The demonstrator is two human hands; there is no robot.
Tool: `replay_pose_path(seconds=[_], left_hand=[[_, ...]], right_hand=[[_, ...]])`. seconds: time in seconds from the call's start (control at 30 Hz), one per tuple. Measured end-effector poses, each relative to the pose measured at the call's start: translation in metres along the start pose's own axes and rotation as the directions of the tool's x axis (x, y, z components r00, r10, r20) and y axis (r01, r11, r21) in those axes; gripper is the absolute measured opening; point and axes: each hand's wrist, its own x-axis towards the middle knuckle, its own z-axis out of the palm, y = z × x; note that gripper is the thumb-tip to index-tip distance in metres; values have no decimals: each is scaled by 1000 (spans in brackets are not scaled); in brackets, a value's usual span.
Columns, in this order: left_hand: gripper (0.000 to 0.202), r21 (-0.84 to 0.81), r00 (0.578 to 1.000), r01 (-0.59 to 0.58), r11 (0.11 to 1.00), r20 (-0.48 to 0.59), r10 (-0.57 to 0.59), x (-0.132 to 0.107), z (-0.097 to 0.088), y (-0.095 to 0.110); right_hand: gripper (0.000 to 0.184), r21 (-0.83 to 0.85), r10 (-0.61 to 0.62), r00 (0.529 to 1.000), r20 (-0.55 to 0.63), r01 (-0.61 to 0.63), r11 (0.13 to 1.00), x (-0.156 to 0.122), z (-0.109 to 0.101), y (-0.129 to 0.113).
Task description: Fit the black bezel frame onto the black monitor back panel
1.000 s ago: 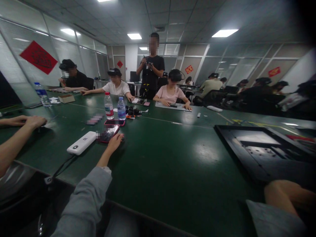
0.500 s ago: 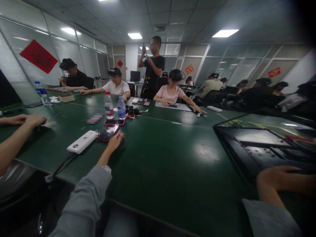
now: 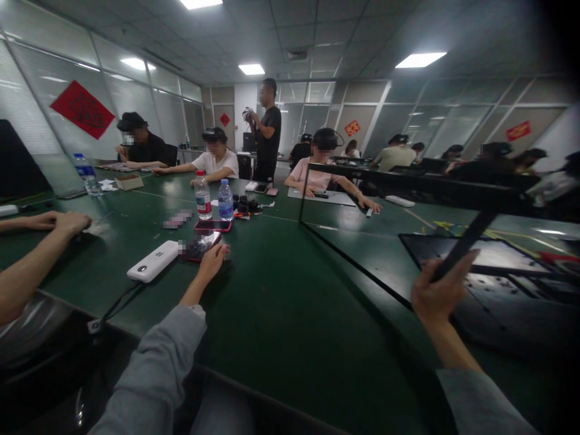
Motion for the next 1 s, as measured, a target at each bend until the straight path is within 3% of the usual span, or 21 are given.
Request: replay_pose_path(seconds=[0.17,0.27,0.37,0.5,0.6,0.7,0.87,1.0], left_hand=[[51,49,995,-45,998,-83,49,-7,0,8],[64,13,992,-85,996,-94,86,-8,4,10],[71,-35,994,-107,994,-36,105,-10,9,9],[56,0,990,-140,990,37,139,-11,12,9],[44,112,983,-175,978,-35,179,-10,12,7],[37,191,987,-136,972,-58,149,-7,13,3],[28,290,996,-88,953,20,86,-5,16,-2],[33,359,997,-81,930,47,69,-6,16,-2]], right_hand=[[78,162,78,996,42,-84,983,-4,1,-9],[74,228,152,979,137,-181,957,-7,8,-4],[71,219,162,948,274,-226,949,-13,20,4],[69,137,125,907,402,-194,971,-24,43,21],[53,85,70,877,476,-125,988,-32,59,38],[40,89,-9,849,528,-45,995,-38,71,53],[34,3,12,817,577,-16,1000,-39,79,66],[31,-72,-14,819,573,67,995,-38,77,67]])
